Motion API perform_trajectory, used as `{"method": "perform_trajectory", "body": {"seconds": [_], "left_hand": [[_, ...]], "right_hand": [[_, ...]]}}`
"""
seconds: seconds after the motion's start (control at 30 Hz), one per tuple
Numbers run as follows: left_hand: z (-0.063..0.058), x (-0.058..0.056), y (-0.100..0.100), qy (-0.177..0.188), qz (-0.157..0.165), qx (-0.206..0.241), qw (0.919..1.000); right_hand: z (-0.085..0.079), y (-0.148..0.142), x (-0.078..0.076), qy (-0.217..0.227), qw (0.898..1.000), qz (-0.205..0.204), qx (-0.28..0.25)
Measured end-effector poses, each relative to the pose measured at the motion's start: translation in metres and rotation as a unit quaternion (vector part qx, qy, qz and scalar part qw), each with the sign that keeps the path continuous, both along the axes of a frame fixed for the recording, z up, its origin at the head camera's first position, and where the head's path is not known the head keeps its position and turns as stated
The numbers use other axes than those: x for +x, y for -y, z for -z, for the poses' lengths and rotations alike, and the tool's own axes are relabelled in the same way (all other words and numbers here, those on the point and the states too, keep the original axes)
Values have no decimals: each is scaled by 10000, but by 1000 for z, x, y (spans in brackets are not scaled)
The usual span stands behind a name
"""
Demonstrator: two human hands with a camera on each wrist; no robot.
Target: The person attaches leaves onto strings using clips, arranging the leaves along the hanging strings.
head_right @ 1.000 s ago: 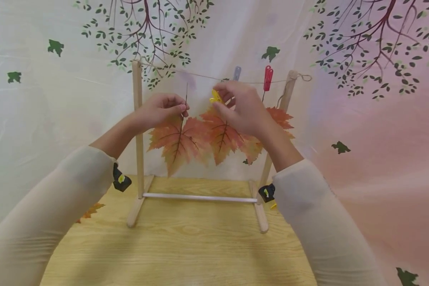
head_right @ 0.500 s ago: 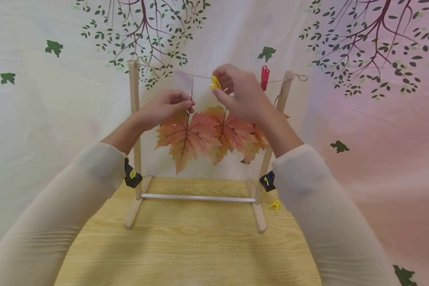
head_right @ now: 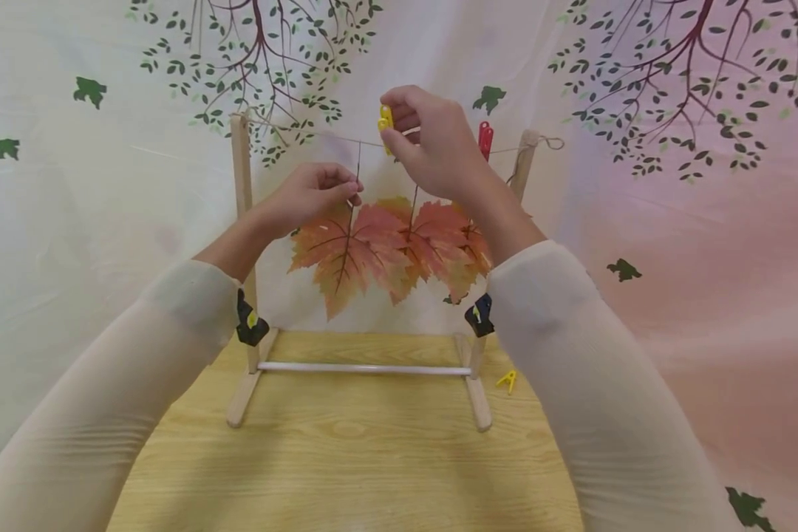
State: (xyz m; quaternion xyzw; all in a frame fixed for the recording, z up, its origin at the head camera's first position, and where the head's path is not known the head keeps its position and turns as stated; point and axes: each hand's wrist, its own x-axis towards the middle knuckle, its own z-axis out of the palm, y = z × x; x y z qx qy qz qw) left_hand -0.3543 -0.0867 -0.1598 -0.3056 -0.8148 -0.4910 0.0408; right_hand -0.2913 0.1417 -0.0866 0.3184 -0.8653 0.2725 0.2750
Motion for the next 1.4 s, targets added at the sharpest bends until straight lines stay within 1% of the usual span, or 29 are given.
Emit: {"method": "perform_trajectory", "body": {"seconds": [0.1, 0.23, 0.33, 0.47, 0.6, 0.7, 0.87, 0.93, 1.1, 1.23, 1.4], "left_hand": [[1, -2, 0, -3, -19, -15, 10000], [2, -5, 1, -26, -32, -62, 10000], [2, -5, 1, -26, -61, -71, 10000], [2, -4, 0, -69, -129, -115, 9998], [2, -3, -1, -182, -188, -168, 9995], [3, -3, 0, -295, -196, -167, 9992], [3, -6, 0, -391, -201, -164, 9989], [4, -6, 0, -411, -204, -158, 9988], [7, -7, 0, -436, -204, -169, 9987], [9, -8, 0, -451, -186, -160, 9987], [9, -8, 0, -517, -163, -164, 9984]], "right_hand": [[-2, 5, -3, 195, 9990, -74, -383], [-4, 12, -9, 371, 9945, -188, -962], [-5, 18, -14, 570, 9884, -221, -1389], [-6, 27, -20, 1001, 9773, -287, -1844], [-8, 35, -22, 1323, 9724, -200, -1914], [-9, 40, -23, 1366, 9749, 34, -1759], [-11, 42, -28, 1309, 9754, 332, -1741], [-11, 42, -29, 1312, 9736, 366, -1832], [-10, 43, -30, 1335, 9689, 305, -2063], [-9, 47, -32, 1229, 9709, 447, -2007], [-8, 52, -33, 1096, 9734, 702, -1886]]}}
